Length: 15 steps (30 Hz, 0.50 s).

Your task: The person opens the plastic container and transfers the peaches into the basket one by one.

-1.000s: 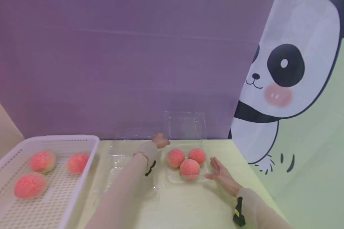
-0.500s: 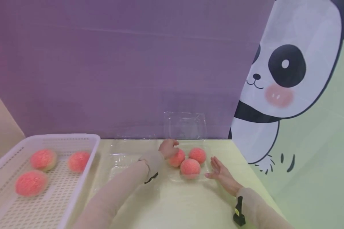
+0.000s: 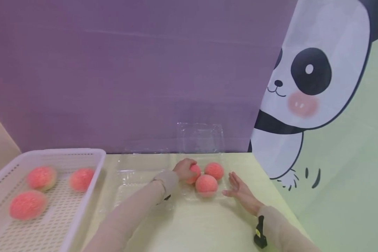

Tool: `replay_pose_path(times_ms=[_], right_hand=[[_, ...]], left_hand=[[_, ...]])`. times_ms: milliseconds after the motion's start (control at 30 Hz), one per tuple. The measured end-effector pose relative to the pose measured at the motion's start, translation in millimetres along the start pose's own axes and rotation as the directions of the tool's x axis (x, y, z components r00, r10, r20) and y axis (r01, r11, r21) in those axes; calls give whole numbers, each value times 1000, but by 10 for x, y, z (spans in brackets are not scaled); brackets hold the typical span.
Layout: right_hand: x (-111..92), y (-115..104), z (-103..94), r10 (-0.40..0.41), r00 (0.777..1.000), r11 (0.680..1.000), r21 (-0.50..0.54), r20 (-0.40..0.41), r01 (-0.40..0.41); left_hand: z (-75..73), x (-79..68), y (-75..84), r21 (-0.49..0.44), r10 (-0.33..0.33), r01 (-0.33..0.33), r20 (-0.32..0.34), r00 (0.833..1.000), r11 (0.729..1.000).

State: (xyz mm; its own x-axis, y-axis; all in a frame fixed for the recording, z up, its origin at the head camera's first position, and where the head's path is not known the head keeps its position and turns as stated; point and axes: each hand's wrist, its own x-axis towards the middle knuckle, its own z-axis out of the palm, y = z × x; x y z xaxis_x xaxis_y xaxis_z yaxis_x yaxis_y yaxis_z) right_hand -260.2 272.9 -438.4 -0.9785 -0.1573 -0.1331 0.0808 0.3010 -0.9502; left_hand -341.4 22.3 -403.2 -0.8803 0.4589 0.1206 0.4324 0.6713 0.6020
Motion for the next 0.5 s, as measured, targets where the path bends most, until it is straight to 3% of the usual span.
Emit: replay_pose_path(times_ms=[133, 333, 500], right_hand=[[4, 4, -4, 17, 1000, 1000, -12, -4, -17], [-2, -14, -14, 29, 1000, 999, -15, -6, -29], [-16, -35, 0, 29, 1000, 999, -15, -6, -29]], left_hand=[[36, 7, -21, 71, 19, -21, 32, 999, 997], [51, 29, -8, 162, -16, 1, 96, 995, 987], [87, 67, -54, 277, 12, -41, 107, 994, 960]])
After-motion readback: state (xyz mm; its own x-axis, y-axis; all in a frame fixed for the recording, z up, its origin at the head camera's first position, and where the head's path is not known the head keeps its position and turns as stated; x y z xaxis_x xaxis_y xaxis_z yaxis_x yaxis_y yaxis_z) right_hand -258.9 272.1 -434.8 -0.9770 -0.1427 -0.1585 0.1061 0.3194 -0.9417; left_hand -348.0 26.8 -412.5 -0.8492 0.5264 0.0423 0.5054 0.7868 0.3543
